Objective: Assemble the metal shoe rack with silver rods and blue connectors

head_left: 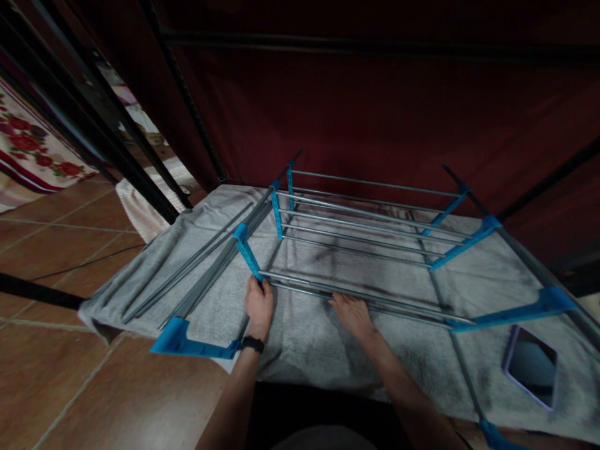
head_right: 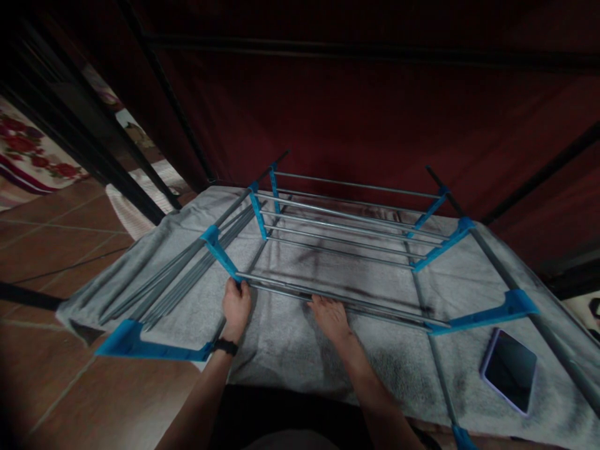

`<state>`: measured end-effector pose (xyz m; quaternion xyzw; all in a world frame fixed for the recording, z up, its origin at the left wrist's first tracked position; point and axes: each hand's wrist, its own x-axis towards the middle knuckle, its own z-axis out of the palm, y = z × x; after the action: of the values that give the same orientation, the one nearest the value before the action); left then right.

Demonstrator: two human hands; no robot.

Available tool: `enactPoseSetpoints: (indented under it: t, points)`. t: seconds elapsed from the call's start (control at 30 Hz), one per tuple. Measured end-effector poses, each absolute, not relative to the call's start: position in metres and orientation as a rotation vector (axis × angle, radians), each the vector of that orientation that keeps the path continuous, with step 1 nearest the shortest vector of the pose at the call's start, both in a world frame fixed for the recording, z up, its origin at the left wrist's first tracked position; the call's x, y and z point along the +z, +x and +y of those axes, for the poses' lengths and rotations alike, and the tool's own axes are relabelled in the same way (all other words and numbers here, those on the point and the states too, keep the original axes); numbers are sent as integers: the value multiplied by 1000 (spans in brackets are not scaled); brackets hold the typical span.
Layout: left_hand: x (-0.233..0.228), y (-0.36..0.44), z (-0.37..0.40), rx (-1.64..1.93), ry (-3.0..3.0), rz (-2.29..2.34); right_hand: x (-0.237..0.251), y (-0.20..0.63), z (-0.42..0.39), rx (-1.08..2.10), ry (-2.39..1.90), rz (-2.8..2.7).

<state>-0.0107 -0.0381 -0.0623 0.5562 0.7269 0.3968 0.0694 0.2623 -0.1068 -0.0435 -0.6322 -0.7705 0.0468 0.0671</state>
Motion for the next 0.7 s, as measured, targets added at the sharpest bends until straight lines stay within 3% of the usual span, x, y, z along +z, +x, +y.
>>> enactPoseSetpoints:
  t: [0.43,0.7]
  points:
    - [-61,-10,-38,1099,1689,2241,-62,265,-127,-200,-1869,-2030]
    - [-61,-10,-39,1088,1685,2249,-58,273,-128,-238,-1960,-2096]
